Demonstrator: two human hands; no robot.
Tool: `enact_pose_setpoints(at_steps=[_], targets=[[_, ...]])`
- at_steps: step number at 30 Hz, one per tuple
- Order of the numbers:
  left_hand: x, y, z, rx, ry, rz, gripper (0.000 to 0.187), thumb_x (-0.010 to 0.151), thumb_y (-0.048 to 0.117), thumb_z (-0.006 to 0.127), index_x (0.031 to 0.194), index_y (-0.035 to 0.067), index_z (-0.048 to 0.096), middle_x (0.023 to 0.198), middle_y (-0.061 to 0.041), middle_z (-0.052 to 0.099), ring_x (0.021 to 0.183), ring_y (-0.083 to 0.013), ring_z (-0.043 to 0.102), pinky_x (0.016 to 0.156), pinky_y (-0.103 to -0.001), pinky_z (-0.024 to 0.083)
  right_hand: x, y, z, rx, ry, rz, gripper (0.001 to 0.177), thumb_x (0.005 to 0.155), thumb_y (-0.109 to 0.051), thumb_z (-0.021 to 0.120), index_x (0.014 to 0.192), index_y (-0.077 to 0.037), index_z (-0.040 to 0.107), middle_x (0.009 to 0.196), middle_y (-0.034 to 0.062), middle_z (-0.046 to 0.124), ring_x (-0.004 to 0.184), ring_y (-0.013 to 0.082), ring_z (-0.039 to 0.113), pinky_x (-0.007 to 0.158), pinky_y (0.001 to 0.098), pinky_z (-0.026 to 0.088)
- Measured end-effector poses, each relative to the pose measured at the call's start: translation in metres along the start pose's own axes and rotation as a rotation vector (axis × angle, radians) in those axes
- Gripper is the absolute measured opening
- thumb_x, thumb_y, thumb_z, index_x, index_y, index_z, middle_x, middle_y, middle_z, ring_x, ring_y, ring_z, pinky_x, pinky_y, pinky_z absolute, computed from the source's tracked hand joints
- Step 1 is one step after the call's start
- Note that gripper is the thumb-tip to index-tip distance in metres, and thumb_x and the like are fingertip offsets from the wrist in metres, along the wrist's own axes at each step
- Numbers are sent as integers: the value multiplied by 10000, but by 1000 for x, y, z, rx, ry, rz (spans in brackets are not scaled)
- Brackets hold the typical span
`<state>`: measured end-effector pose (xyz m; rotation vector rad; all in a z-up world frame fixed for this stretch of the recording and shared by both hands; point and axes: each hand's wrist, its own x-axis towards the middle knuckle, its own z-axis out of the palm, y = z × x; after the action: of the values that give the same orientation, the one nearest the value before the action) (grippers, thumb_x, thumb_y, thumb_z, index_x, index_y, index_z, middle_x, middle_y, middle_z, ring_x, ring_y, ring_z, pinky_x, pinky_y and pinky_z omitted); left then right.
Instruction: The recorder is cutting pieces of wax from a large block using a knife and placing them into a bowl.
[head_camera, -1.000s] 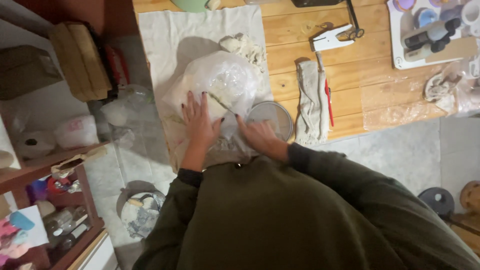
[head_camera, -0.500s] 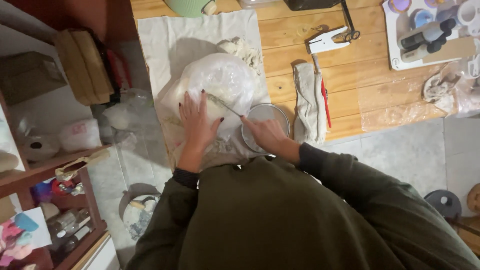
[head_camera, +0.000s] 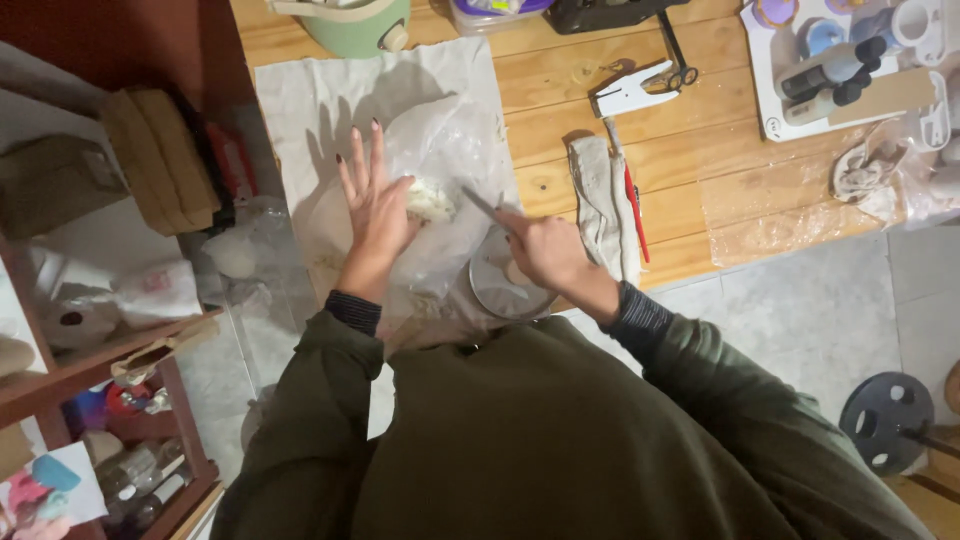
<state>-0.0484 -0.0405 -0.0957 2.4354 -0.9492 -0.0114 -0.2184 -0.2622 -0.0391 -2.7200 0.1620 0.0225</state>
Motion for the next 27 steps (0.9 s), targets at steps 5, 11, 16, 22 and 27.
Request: enact_pose_setpoints(at_steps=[5,11,16,22,27], targets=[[2,-7,19,282,24,-32,64,799,103,817,775,87,761,1768,-167,192,1629,-404,68,1287,-623,88,-9,-8,3,19,-151,79,434,888,-218,610,1315,-212,688,749,218,704,688,437,679,657,555,548],[9,-6,8,172,-46,53,158,675,163,865,827,167,821,1745,-127,199,1608,-374,65,1266,-650,48,-15,-4,13,85,-126,102,416,886,-242,613,1294,-214,690,772,206,713,720,427,689,688,555,549],[3,1,-16,94,-60,81,281,623,218,933,883,191,831,1757,-119,177,1615,-379,49,1259,-674,32,-16,-5,15,98,-136,111,411,894,-245,627,1299,-209,685,761,204,707,714,425,689,680,559,543],[-10,34,-58,-84,5,53,297,611,212,953,884,215,835,1739,-152,170,1599,-428,18,1222,-727,17,-18,-3,19,108,-100,130,411,880,-266,645,1286,-217,690,751,207,701,712,431,683,666,561,539],[20,45,-92,-172,78,83,256,653,211,968,872,217,836,1739,-136,196,1616,-413,12,1234,-729,2,-20,2,29,113,-43,98,396,872,-270,646,1262,-225,699,746,204,697,705,432,679,645,564,535]])
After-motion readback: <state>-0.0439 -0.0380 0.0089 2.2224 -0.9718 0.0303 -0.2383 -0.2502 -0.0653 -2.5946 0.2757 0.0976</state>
